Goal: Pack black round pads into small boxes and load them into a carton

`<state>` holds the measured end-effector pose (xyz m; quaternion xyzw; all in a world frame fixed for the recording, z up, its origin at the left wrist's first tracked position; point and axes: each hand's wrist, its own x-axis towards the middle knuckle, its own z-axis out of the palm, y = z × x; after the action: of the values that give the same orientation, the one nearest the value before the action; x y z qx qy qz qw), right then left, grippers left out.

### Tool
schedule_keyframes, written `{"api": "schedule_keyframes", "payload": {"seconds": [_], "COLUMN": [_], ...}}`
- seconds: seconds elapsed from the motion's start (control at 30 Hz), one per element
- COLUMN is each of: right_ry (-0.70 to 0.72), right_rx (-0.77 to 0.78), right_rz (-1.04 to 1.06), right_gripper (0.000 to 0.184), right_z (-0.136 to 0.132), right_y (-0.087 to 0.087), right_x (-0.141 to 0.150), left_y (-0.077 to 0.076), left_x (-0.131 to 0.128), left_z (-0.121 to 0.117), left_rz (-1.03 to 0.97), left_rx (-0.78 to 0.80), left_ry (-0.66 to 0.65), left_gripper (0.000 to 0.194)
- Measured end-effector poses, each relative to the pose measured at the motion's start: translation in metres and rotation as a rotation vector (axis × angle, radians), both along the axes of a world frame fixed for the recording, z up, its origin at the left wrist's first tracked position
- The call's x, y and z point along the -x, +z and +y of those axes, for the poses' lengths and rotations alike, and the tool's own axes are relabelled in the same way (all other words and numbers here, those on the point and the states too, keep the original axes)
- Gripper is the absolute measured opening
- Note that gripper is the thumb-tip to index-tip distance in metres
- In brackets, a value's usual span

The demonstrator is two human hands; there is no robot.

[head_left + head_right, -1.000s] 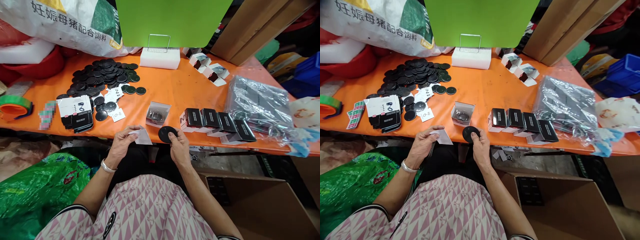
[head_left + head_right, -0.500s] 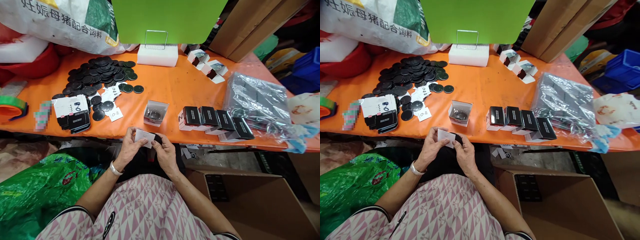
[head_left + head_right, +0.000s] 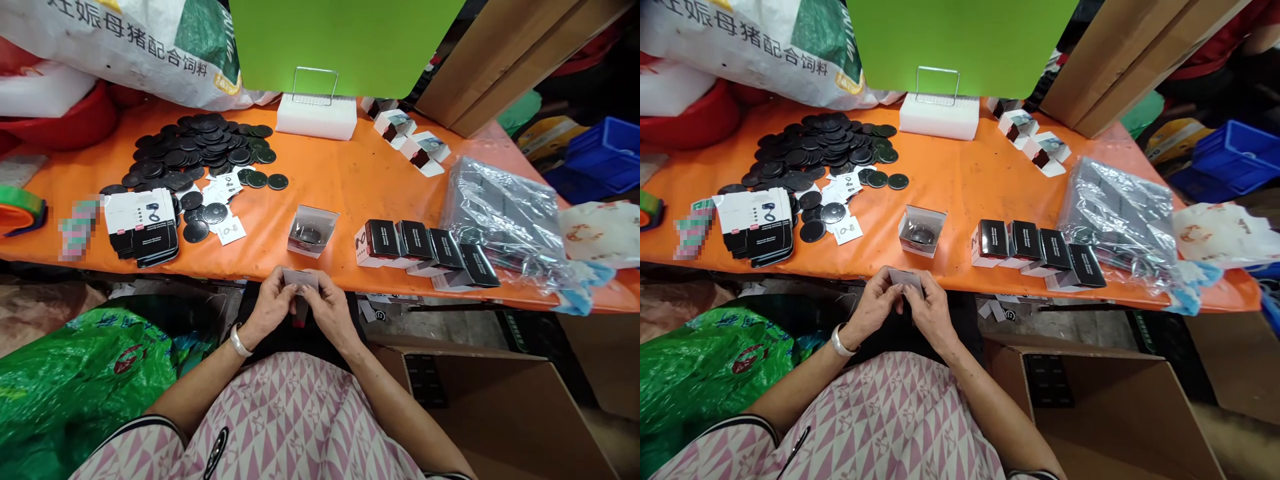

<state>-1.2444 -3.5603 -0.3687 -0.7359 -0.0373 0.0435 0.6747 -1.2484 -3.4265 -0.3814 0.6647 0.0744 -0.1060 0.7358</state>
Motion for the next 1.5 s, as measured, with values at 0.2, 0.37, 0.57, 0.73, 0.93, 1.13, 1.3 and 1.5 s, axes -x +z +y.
{"api": "schedule_keyframes", "payload": {"seconds": [0.2,0.37,0.57,0.73,0.93,1.13,1.3,1.5], "right_ry": [0.040,-0.087,0.051,0.160,0.222,0.370,0.210,0.333], "right_rx": [0.253,0.523,1.103,1.413,1.461,1.299,1.234,1.454], "right_rz": [-0.170,-0.470,-0.695,-0.832,-0.616,-0.380,-0.452,-0.308], "right_gripper": [0.027,0.031,0.029,0.028,0.026,0.024,0.024,0.027], "right_z": [-0.020,-0.025,-0.010,-0.004,0.006,-0.005,-0.011,0.011], "right_y": [0.022,0.048,0.048,0.037,0.025,0.034,0.023,0.031], "right_x": [-0.027,-0.076,-0.116,-0.115,-0.113,-0.130,-0.125,-0.130], "left_y": [0.017,0.004,-0.026,-0.043,-0.052,-0.050,-0.054,-0.051], "left_x": [-0.019,-0.070,-0.110,-0.118,-0.118,-0.115,-0.114,-0.114], "left_z": [0.003,0.017,0.016,0.012,0.015,0.015,0.016,0.017], "left_rz": [-0.127,-0.314,-0.343,-0.350,-0.388,-0.345,-0.310,-0.307], "left_rx": [0.009,-0.265,-0.273,-0.206,-0.185,-0.191,-0.167,-0.145], "left_ry": [-0.033,0.184,-0.033,-0.057,-0.050,-0.061,-0.058,-0.066], "left_gripper": [0.017,0.050,0.081,0.057,0.056,0.063,0.066,0.066]}}
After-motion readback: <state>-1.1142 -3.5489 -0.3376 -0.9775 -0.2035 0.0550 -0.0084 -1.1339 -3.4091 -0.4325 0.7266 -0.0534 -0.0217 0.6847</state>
